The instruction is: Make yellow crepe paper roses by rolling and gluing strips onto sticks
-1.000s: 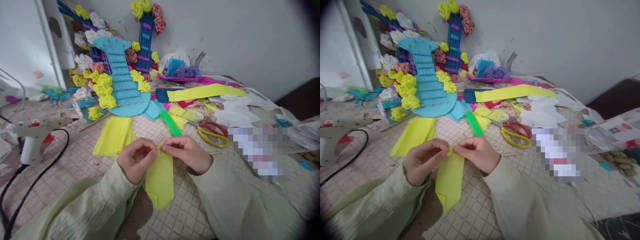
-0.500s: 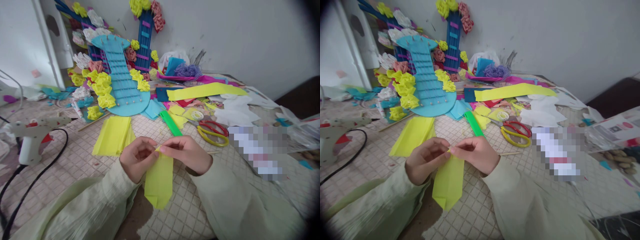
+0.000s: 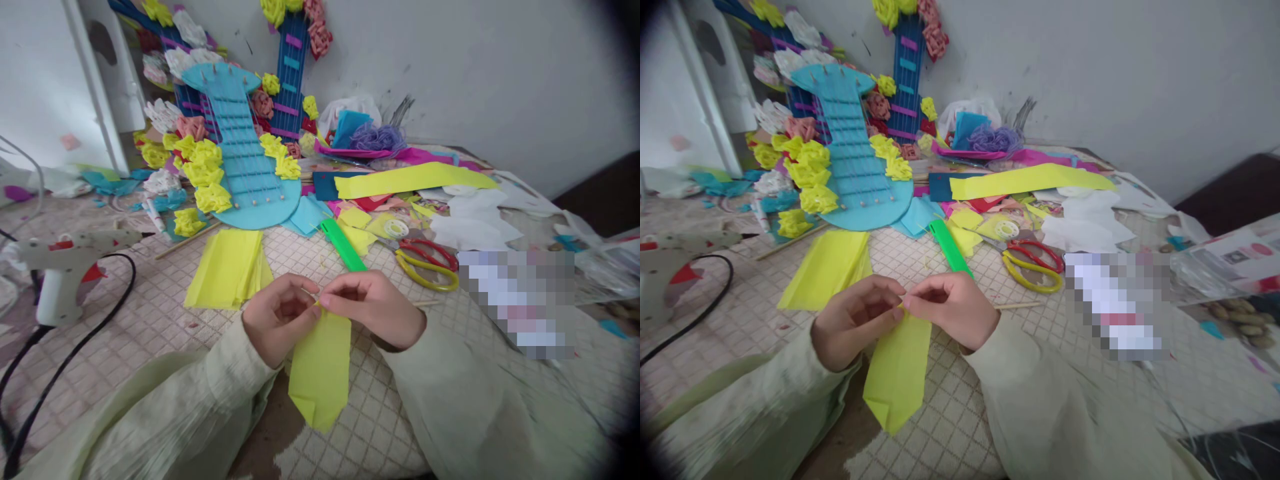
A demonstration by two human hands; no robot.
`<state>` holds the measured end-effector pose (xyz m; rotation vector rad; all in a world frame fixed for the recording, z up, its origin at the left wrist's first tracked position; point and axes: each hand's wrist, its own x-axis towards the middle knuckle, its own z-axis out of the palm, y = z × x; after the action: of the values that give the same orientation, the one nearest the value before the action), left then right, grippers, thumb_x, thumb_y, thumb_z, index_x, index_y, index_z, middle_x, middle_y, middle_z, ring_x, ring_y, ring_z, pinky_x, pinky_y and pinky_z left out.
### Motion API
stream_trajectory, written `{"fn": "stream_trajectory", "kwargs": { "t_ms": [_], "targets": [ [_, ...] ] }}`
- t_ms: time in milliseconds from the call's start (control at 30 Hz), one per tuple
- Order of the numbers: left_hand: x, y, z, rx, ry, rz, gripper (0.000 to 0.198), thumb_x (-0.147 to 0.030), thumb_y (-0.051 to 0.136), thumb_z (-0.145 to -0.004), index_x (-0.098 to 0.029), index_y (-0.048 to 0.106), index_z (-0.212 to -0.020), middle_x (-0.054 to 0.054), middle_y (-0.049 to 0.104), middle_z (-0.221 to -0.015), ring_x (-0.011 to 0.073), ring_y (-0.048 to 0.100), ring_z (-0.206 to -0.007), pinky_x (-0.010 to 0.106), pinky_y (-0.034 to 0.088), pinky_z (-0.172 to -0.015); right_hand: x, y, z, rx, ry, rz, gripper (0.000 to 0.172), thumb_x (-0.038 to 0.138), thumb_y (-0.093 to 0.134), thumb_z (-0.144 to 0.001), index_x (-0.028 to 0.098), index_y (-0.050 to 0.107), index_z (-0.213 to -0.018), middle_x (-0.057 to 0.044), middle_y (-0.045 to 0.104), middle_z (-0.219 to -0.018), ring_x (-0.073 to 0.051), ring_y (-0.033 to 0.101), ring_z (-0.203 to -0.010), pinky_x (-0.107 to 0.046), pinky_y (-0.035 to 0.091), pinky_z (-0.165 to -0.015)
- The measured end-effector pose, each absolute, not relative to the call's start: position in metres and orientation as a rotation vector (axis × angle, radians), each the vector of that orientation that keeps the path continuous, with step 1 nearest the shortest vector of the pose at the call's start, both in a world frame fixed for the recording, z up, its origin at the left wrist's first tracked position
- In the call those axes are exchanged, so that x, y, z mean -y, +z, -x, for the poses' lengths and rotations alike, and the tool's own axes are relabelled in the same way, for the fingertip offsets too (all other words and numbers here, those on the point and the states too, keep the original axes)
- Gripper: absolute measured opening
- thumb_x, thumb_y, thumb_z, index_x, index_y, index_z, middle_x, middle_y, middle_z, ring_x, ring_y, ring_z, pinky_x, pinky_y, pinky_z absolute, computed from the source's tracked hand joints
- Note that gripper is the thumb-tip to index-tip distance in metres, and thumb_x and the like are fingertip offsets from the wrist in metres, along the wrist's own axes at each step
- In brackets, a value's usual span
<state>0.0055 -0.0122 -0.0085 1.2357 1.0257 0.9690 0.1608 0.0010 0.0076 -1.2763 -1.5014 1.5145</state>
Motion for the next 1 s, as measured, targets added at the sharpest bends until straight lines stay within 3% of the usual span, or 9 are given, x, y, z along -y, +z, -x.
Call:
{"fn": "stream_trajectory", "kwargs": {
  "t_ms": [700,1000],
  "targets": [
    [0.011,-0.0068,-0.0054,-1.011,1.044,-1.169,0.014,-0.019,0.062,-0.067,-0.015,0.055,-0.078,-0.002,0.055,-0.065,0.0075,0.051,-0.057,0.018,0.039,-0.051,0.0021,0.0095,-0.1569,1.536,1.428,1.258,0.008,0.022,0.061,-0.069,0.014,0.063,-0.067,-0.001,0.061,-0.065,-0.009,0.053,-0.059,-0.022,0.043,-0.055],
    [0.0104,-0.0084,-0.005,-1.018,1.12,-1.218,0.014,-0.017,0.062,-0.066,-0.014,0.055,-0.078,-0.003,0.055,-0.06,0.0066,0.05,-0.054,0.018,0.039,-0.05,0.0006,0.0106,-0.1614,1.454,1.403,1.282,0.007,0.022,0.066,-0.063,0.015,0.063,-0.065,0.001,0.06,-0.06,-0.009,0.052,-0.054,-0.021,0.042,-0.052]
  ]
}}
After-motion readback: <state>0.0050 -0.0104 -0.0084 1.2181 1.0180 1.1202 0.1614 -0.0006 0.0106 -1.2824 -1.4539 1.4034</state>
